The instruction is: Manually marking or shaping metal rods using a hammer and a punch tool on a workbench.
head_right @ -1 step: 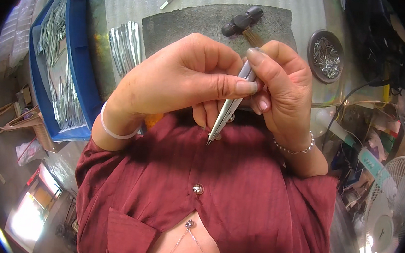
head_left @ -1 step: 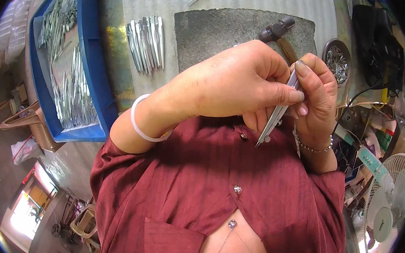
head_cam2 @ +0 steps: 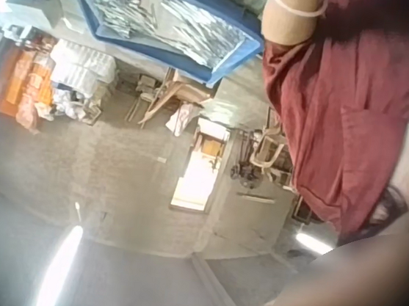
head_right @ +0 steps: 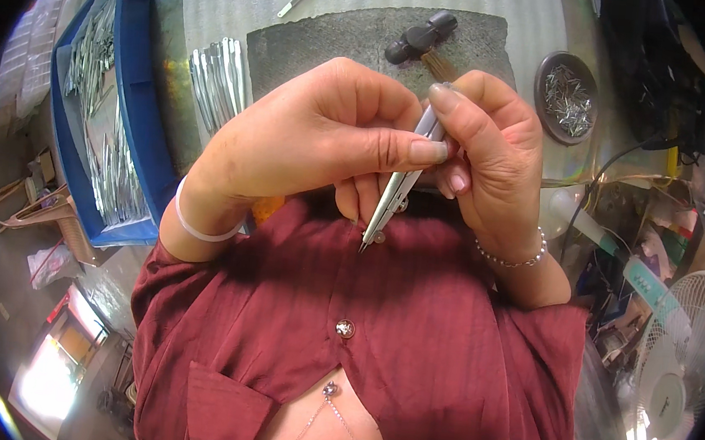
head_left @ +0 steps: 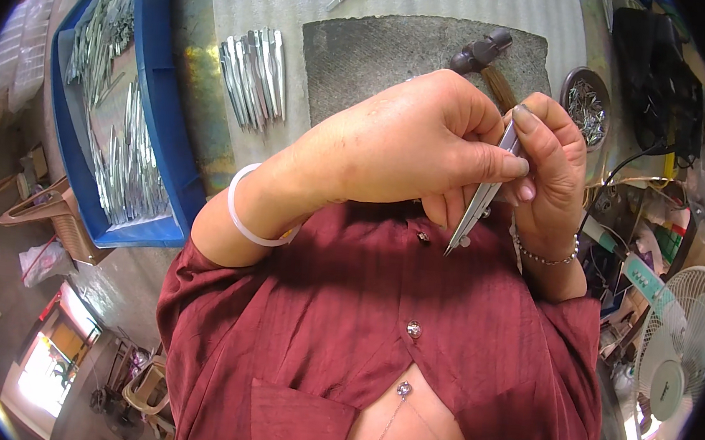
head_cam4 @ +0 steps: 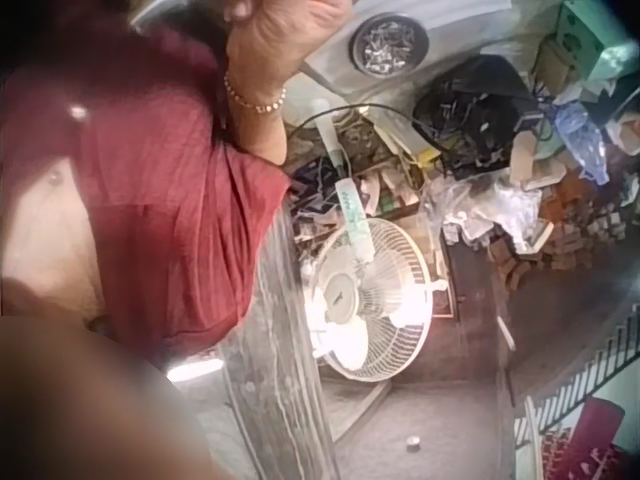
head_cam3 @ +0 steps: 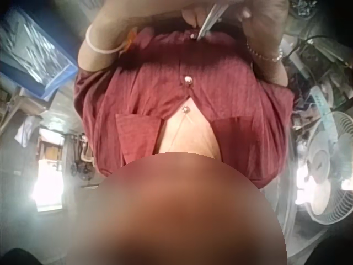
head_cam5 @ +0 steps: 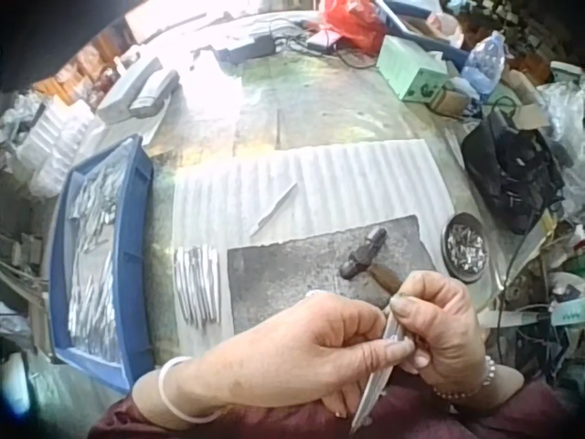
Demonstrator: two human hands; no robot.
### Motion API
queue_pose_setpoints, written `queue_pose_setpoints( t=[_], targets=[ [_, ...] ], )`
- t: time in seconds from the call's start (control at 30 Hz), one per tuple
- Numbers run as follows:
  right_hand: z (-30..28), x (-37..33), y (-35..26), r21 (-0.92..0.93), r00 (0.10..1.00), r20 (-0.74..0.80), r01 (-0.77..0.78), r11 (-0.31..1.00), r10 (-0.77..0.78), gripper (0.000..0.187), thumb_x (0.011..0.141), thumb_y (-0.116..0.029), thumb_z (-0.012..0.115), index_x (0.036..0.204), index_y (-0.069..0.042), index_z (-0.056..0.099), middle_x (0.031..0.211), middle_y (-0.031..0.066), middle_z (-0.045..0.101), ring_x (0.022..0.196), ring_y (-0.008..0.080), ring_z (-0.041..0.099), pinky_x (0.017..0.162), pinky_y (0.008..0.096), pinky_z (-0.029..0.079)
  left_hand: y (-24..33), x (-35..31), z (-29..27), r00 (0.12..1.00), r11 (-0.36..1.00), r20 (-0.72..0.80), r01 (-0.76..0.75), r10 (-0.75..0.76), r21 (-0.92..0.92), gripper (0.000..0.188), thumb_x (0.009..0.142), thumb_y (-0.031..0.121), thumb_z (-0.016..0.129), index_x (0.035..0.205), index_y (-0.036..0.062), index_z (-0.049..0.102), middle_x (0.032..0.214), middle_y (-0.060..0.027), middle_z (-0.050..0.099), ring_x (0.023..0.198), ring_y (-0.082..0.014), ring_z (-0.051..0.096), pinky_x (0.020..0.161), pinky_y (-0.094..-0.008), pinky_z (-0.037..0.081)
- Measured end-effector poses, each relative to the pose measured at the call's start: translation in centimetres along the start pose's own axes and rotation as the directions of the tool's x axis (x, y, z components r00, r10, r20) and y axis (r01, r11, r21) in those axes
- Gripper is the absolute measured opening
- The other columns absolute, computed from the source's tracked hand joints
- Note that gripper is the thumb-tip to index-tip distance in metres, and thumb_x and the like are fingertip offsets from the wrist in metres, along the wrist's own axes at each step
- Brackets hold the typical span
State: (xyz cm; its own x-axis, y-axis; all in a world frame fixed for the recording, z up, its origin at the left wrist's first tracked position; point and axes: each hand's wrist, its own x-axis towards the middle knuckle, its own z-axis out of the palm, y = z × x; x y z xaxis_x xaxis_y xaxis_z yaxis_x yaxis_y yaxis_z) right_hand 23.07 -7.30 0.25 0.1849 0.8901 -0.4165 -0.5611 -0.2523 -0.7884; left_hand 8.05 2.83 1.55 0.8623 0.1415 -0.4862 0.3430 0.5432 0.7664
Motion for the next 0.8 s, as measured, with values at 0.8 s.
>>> queue_pose_setpoints(
  t=[0.8],
  targets=[
    [1.4,-0.8,-0.2,-0.009,0.991,0.057,0.118,0.993,-0.118,0.017,0.092,-0.013,0.054,0.076,-0.005,0.052,0.061,-0.0005,0.050,0.039,0.0017,0.036,0.034,0.0167,0.029,0.8,-1.9,0.7,0.995,0.995,-0.035,-0.096,0.096,0.004,0.030,0.095,0.027,0.052,0.091,-0.0011,0.064,0.064,-0.0038,0.062,0.049,-0.0100,0.061,0.042,-0.0190,0.048]
  ],
)
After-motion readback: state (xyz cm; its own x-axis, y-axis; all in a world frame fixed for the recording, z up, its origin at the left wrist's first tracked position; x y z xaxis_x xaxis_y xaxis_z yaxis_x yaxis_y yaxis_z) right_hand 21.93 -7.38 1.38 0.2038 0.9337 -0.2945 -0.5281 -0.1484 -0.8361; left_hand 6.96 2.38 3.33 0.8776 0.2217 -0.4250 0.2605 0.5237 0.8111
